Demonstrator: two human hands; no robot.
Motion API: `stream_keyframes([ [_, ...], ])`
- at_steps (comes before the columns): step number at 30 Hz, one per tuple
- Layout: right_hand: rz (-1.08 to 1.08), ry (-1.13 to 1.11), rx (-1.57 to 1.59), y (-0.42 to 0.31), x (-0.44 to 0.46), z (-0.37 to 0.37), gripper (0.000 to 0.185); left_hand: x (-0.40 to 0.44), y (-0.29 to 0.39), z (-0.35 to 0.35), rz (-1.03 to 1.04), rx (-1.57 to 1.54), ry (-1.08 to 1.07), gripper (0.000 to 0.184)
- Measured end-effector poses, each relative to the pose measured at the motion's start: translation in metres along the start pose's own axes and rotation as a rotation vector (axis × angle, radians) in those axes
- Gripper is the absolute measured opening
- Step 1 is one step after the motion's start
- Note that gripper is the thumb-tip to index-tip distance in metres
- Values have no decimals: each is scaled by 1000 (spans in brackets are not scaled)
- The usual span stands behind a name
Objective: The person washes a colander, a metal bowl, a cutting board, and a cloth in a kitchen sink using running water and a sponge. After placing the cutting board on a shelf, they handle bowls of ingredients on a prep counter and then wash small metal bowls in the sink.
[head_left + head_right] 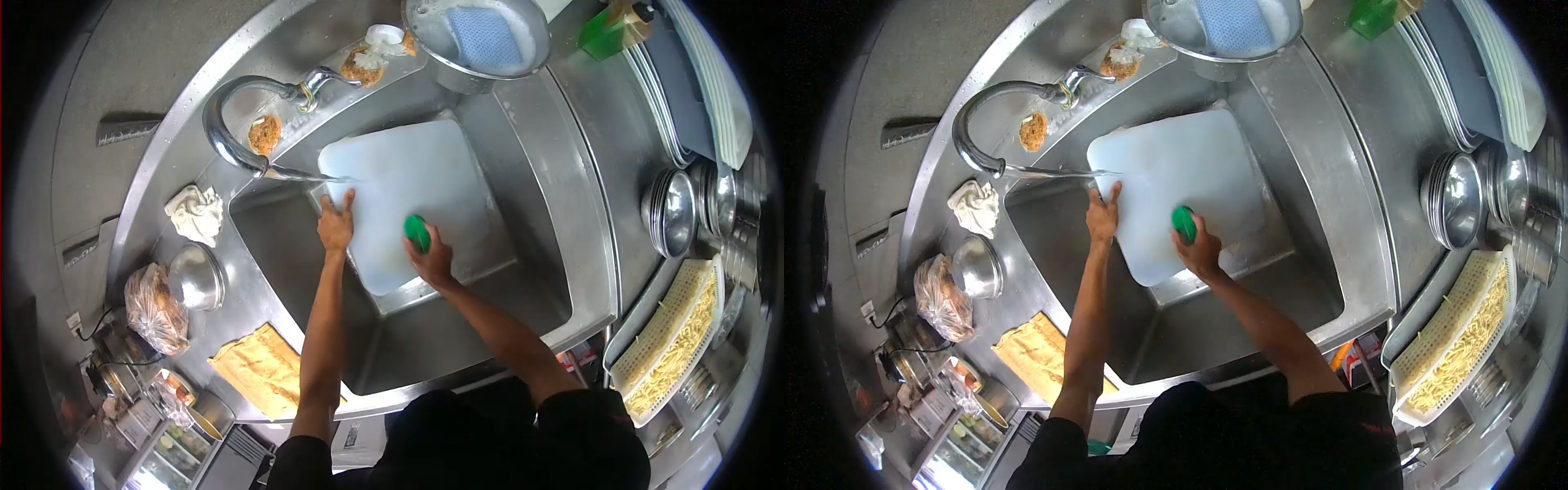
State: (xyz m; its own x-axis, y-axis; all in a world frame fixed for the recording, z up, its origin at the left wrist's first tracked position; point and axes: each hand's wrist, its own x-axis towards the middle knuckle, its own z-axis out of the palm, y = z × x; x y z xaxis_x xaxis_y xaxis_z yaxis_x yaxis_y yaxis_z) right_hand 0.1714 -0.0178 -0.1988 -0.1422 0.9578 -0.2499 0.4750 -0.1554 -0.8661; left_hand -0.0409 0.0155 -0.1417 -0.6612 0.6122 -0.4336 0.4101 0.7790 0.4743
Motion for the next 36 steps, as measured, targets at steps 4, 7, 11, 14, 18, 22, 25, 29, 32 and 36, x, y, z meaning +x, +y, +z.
stream_keyframes([
  [4, -171, 82, -208, -3, 123, 20, 56, -18, -18, -2, -10, -50, -30, 66],
  [7, -19, 124, -295, 4, 201, 7, 55, -32, -60, 19, -4, -380, -63, 60],
  [11, 62, 43, -409, -20, 214, 27, 47, -48, -37, 7, -130, -330, -123, 59],
  [14, -120, -60, -162, -67, 137, 62, 57, -26, -54, 15, -107, -328, -149, 58],
  [18, -42, -190, -15, -88, 63, 9, 50, -41, -16, -6, -298, -504, -160, 64],
  [22, -110, -58, 29, -116, 56, -92, 45, -23, 32, -19, -37, -148, -67, 73],
  [25, -421, 221, 155, -190, 67, -164, 40, 3, 81, -36, -24, -180, -152, 84],
  [29, -709, 337, 132, -294, 132, -228, 41, 61, 56, 2, -85, -156, -129, 80],
  [32, -727, 216, -11, -316, 192, -225, 43, 77, 40, 19, -22, -378, 63, 78],
  [36, -981, 229, -593, -317, 222, -209, 34, 73, 58, -10, 80, -243, -88, 73],
])
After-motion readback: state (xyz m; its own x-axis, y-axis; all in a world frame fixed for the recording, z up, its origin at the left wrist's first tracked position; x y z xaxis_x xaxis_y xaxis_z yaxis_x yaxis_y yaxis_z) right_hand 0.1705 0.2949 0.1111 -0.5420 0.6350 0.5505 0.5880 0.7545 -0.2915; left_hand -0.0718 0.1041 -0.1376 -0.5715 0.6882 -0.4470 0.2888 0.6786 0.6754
